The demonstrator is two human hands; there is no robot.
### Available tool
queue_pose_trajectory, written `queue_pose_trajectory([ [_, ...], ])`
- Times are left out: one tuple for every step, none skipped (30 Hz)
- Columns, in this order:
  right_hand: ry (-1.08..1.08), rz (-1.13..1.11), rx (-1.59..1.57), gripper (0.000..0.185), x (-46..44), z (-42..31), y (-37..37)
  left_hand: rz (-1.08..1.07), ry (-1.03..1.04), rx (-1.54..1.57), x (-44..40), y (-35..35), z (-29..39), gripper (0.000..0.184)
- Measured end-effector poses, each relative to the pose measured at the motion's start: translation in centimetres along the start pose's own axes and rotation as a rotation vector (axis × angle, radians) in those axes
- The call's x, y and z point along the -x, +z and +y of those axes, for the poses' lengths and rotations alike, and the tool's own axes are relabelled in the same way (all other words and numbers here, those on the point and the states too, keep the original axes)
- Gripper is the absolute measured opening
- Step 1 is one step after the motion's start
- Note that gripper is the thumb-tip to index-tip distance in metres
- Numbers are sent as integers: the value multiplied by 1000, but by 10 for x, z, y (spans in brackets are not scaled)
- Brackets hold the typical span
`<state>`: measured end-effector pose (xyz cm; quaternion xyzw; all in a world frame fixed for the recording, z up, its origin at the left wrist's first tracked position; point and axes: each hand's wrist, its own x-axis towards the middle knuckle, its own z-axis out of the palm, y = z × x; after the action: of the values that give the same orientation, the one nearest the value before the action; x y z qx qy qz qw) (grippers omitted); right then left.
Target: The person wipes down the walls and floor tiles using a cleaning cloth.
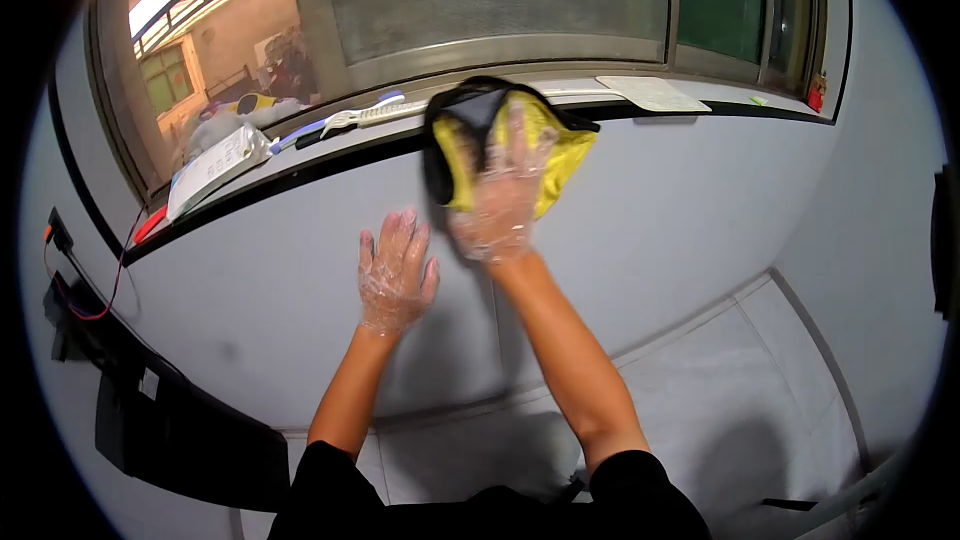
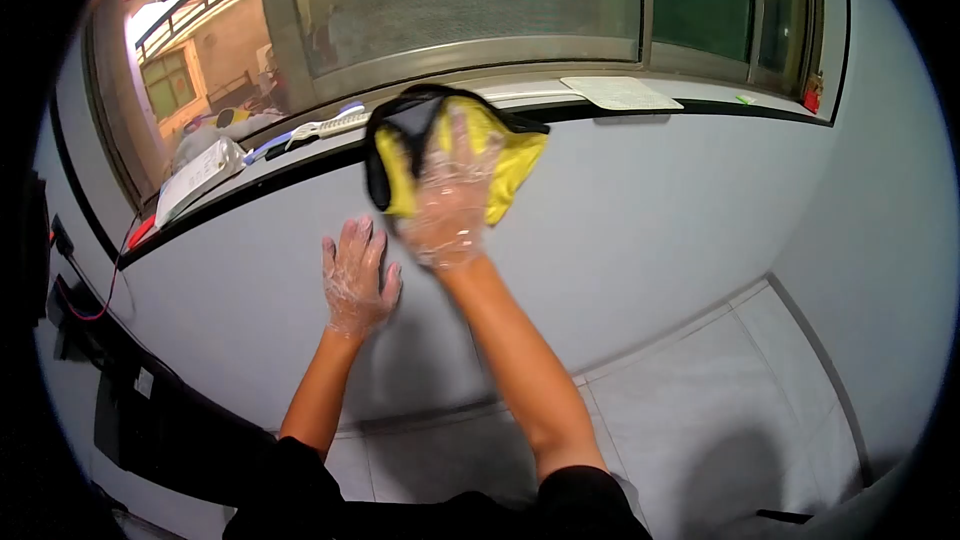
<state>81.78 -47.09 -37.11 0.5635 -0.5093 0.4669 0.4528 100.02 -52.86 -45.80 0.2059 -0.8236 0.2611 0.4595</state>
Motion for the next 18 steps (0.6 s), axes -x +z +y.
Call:
queue_pose_trajectory([
  [-7, -4, -6, 66, 4, -10, 12, 2, -14, -17, 5, 7, -4, 56],
  [32, -10, 14, 49, 20, -15, 24, 4, -26, -31, 11, 15, -7, 54],
  [45, -24, -16, 44, 34, -15, 31, 7, -36, -43, 14, 22, -8, 53],
  [58, -121, 20, 40, 43, -16, 27, -12, -72, -94, 14, 28, -7, 51],
  [67, -223, 55, 37, 52, -14, 22, 92, -23, -87, 14, 32, -6, 51],
  [28, -226, 63, 37, 64, -5, 23, 95, -20, -76, 11, 31, -2, 50],
  [-4, -228, 66, 38, 81, 8, 27, 93, -12, -70, 9, 27, 0, 49],
  [-37, -224, 67, 39, 94, 21, 27, 95, 10, -99, 5, 26, 1, 52],
  [-45, -126, 142, 43, 95, 46, 23, 102, 30, -130, 1, 27, 2, 54],
  [-53, -32, 217, 49, 93, 77, 14, 116, 34, -118, 0, 28, 3, 50],
  [54, 98, 99, 56, 88, 103, 0, 124, 41, -114, 0, 29, 3, 50],
  [143, 242, -34, 64, 83, 129, -14, 134, 47, -111, 0, 30, 3, 50],
  [361, 244, -59, 63, 93, 154, -23, 142, 51, -108, 0, 30, 3, 49],
  [578, 244, -86, 63, 102, 178, -32, 143, 54, -105, -1, 29, 4, 49],
  [663, 208, 55, 59, 112, 208, -39, 129, 44, -102, -2, 26, 6, 49],
  [828, 309, 56, 57, 106, 220, -46, 117, 38, -99, -3, 24, 7, 50],
  [992, 413, 56, 61, 103, 227, -51, 107, 32, -95, -5, 21, 9, 50],
  [1125, 370, -30, 59, 103, 229, -56, 74, 18, -67, -7, 19, 12, 50],
])
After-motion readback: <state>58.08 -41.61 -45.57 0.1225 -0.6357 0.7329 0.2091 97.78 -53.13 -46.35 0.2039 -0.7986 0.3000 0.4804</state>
